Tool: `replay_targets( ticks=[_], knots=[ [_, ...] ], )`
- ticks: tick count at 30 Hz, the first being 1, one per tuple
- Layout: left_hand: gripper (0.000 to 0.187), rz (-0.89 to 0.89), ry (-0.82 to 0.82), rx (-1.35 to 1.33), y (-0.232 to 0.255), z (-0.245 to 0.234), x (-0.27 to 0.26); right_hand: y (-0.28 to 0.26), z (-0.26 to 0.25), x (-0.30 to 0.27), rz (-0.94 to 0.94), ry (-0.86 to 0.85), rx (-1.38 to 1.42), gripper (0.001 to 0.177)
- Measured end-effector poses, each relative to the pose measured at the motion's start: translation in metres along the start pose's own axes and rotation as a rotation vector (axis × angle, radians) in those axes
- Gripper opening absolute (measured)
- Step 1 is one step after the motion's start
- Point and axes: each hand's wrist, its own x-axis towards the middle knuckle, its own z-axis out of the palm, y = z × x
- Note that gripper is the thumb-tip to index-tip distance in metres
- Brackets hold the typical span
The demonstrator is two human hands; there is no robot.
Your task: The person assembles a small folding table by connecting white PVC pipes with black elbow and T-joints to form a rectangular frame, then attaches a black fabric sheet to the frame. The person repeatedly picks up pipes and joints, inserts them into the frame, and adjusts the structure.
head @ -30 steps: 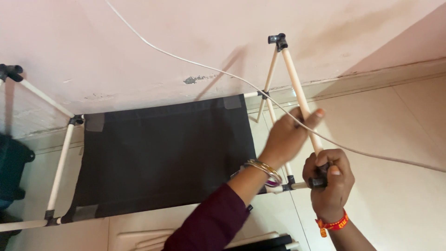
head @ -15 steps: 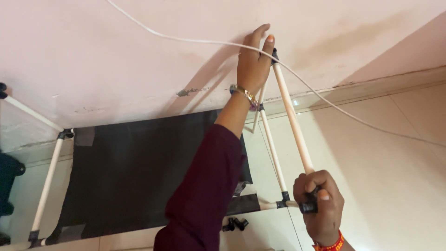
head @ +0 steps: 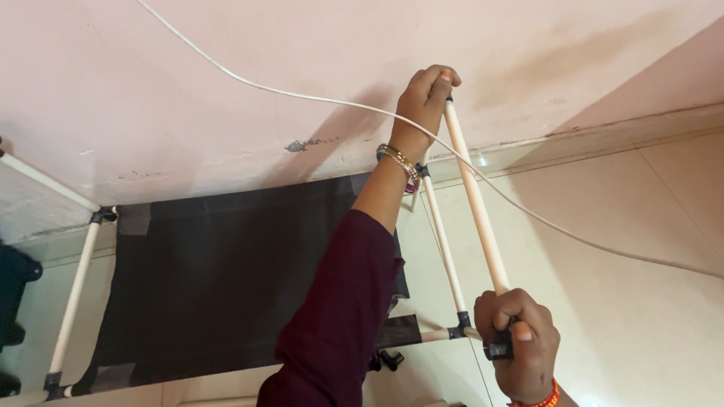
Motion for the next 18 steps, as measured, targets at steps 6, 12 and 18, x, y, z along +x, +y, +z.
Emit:
replay_targets(
  ticks=[6,12,18],
  knots=[
    [0.033,0.006,0.003,-0.018,-0.001,0.001,-0.003,-0.002,0.0,0.0,-0.036,-0.02,-0.046,0.05],
    [0.025,-0.033,0.03,-0.186,-0.007,0.007,-0.01,-0.002,0.003,0.001,-0.09,-0.051,-0.078,0.049],
    [0.026,-0.072,0.078,-0.448,-0.018,0.019,-0.013,-0.008,0.005,0.001,-0.096,-0.024,-0.148,0.041]
  ],
)
